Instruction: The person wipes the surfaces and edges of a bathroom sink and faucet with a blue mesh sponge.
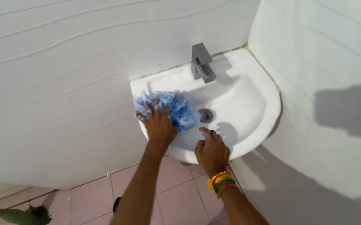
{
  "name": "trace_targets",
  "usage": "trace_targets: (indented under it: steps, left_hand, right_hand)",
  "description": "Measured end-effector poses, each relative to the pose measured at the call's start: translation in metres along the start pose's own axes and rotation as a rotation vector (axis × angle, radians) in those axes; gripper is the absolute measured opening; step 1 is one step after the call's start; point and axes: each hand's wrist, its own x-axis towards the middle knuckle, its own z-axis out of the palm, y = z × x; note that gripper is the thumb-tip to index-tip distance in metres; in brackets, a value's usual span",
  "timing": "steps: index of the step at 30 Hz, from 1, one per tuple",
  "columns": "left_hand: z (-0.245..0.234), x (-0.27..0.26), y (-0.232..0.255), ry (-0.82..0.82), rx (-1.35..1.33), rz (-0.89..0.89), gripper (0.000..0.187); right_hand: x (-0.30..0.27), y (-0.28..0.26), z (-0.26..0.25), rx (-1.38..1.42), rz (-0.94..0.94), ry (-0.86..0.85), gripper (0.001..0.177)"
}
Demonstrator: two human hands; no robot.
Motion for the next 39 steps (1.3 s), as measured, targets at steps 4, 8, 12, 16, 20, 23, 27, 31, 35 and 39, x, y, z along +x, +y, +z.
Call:
trace_targets:
  steps: [4, 8, 12, 16, 20, 23, 27, 31, 35, 39]
  left_hand:
    - [0.002, -0.032, 0.011, -0.063, -0.042, -0.083, 0.063]
    - [0.018, -0.093, 0.024, -0.036, -0.228, -0.097, 0.061]
    - [0.023, -0.098, 0.019, 0.112, -0.232, -0.026, 0.071]
    - [0.012, -0.043, -0.006, 0.097, -0.245, -0.103, 0.074]
    - [0.000, 0.001, -0.024, -0.023, -0.200, -0.150, 0.083]
    - [-0.002, -0.013, -0.025, -0.026, -0.272, -0.150, 0.078]
    - [0.012, -0.077, -0.001, 0.027, -0.292, -0.082, 0.067]
    - [0.023, -0.110, 0.010, 0.185, -0.319, -0.060, 0.078]
    - [0.029, -0.051, -0.019, 0.236, -0.343, -0.144, 0.076]
    - [0.015, -0.001, -0.041, 0.192, -0.592, -0.388, 0.070]
  right_hand:
    - [-0.001, 0.001, -0.002, 0.034, -0.027, -0.020, 0.041]
    - [-0.003, -0.001, -0.003, 0.031, 0.005, -0.036, 0.042]
    - [-0.005, 0.002, -0.006, 0.068, -0.064, 0.009, 0.045]
    - [-0.004, 0.000, -0.002, 0.071, -0.049, 0.046, 0.042]
    - [-0.005, 0.002, 0.002, 0.074, -0.037, 0.059, 0.040]
    - [-0.005, 0.004, 0.001, 0.084, -0.062, 0.075, 0.039]
    - [-0.006, 0.008, 0.002, 0.078, -0.074, 0.039, 0.038]
    - [-0.006, 0.007, 0.001, 0.042, -0.117, 0.013, 0.038]
    - [-0.011, 0.004, 0.001, 0.044, -0.087, 0.035, 0.036]
    - [-0.005, 0.001, -0.004, 0.189, -0.062, 0.034, 0.039]
